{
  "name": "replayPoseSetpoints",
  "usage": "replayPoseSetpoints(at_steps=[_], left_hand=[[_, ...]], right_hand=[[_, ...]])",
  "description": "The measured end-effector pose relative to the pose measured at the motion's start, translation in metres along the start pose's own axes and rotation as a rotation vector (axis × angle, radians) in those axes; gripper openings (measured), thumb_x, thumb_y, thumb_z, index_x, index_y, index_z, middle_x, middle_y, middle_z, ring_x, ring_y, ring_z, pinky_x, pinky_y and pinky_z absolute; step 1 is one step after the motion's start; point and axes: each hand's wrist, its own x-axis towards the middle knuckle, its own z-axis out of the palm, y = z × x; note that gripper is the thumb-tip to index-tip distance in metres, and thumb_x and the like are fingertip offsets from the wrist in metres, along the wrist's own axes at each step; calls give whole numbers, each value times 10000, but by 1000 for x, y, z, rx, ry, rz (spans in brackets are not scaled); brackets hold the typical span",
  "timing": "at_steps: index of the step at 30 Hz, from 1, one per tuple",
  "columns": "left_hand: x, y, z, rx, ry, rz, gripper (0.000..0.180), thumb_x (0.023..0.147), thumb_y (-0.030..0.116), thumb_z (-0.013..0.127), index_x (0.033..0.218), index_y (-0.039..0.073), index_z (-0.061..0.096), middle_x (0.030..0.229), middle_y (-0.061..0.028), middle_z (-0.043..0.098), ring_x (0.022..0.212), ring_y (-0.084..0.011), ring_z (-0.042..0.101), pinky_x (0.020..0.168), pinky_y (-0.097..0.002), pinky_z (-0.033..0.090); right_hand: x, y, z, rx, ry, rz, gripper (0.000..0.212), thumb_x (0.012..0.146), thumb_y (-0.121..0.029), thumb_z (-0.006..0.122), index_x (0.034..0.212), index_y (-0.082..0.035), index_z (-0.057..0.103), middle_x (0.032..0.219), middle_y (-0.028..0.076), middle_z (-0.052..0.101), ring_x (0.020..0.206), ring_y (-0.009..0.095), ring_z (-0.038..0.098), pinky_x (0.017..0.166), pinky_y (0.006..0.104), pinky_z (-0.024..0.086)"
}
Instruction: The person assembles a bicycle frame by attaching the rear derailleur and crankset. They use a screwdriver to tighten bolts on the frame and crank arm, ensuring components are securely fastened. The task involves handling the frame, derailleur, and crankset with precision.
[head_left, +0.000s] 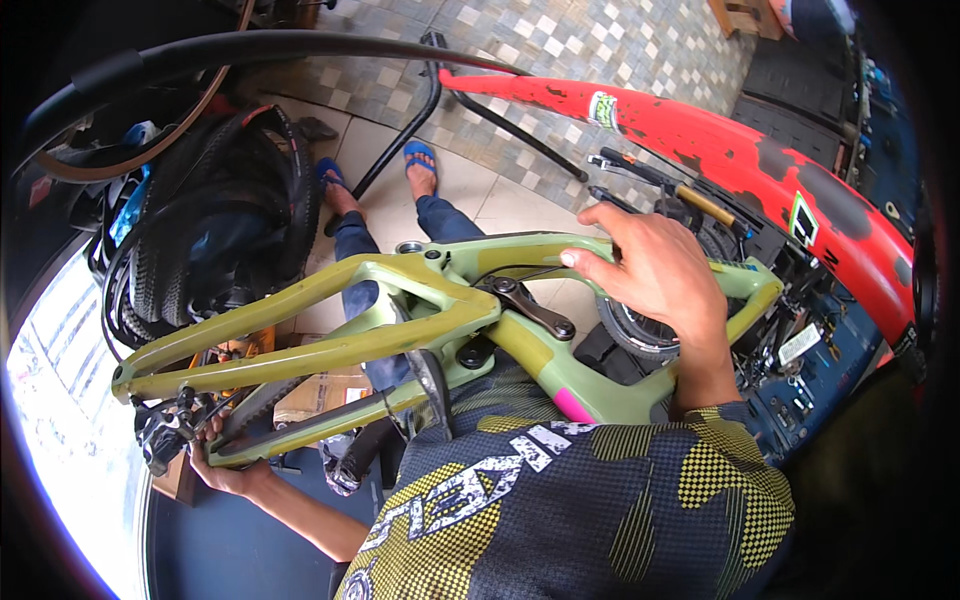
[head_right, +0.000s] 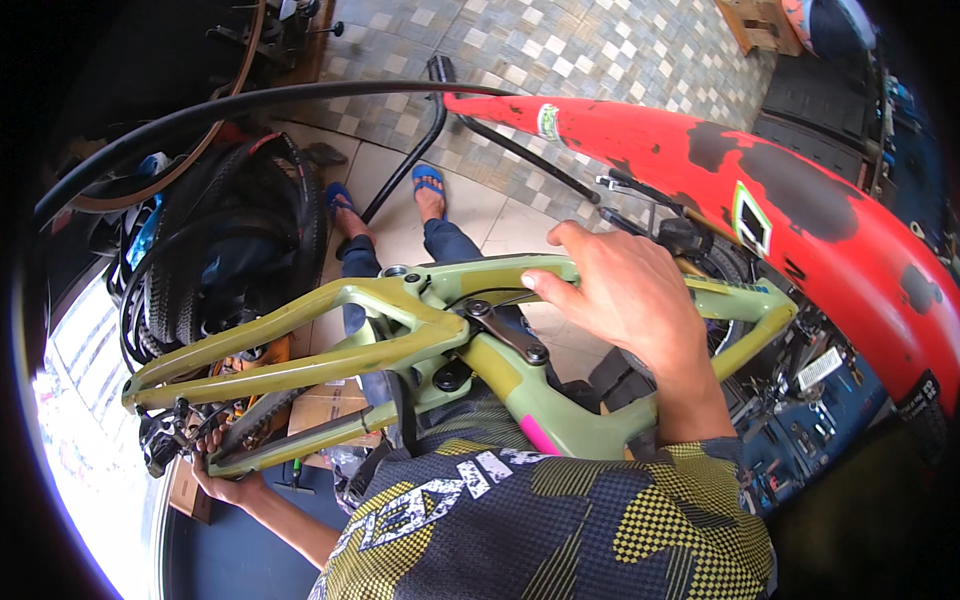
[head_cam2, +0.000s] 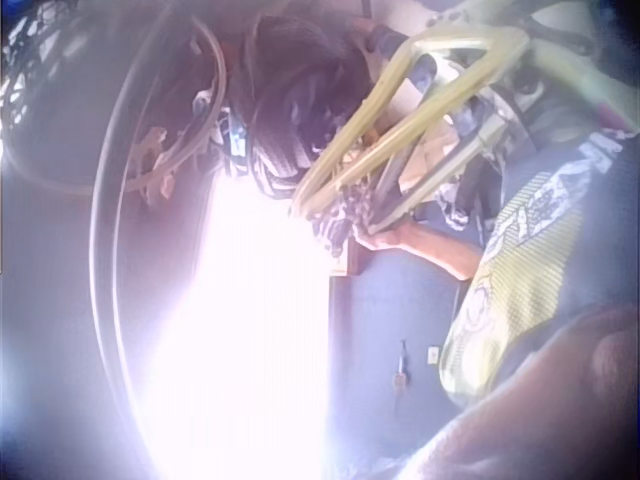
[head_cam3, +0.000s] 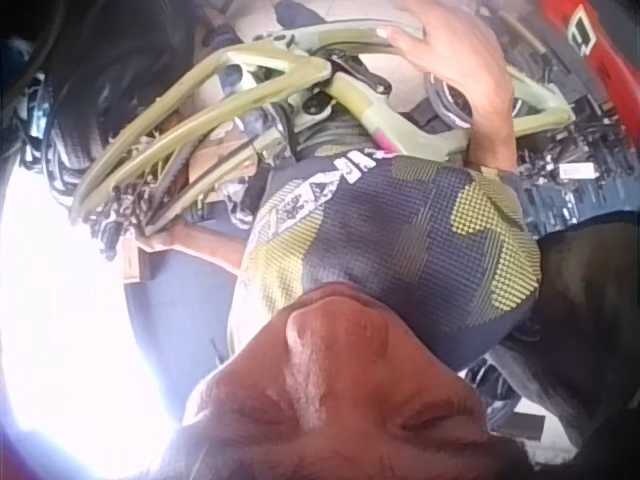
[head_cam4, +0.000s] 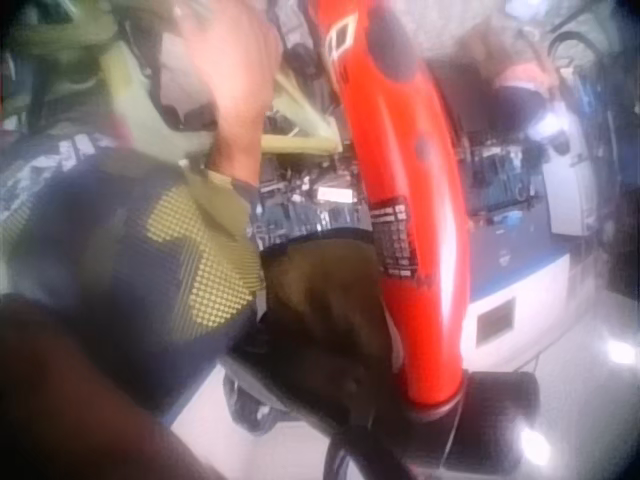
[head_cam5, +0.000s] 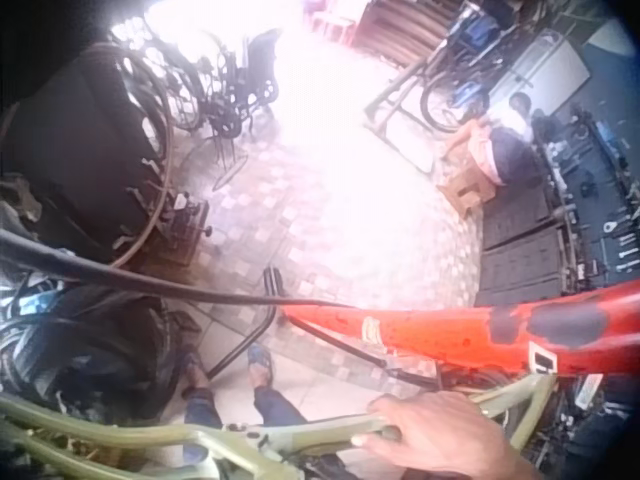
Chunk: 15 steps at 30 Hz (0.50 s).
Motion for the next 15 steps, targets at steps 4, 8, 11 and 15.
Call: replayPoseSetpoints(at_steps=[4,8,11,15], left_hand=[[-10,-2,10,-19,35,45,274,996,294,524,939,38,603,885,-74,581,907,-257,587,1016,-497,492],[-7,-3,10,-9,35,36,205,998,264,570,953,64,567,883,-67,566,920,-242,567,1014,-452,477],[-8,-3,12,-22,67,36,212,1001,271,568,951,66,584,888,-74,590,908,-243,587,1011,-459,491],[-9,0,10,6,34,28,332,1002,326,513,1007,20,642,909,-79,644,903,-225,640,975,-465,542]], right_hand=[[3,-2,2,10,3,-14,530,917,-507,743,1218,-73,702,727,185,698,755,401,712,703,511,519],[0,0,1,3,26,-15,528,917,-510,743,1217,-78,703,718,186,695,751,401,714,700,510,523],[1,-2,0,-14,23,-14,517,920,-502,745,1218,-81,703,722,190,696,756,399,716,699,505,526],[2,-4,1,-5,7,-12,511,923,-492,747,1223,-81,701,734,195,702,760,403,717,701,502,528]])
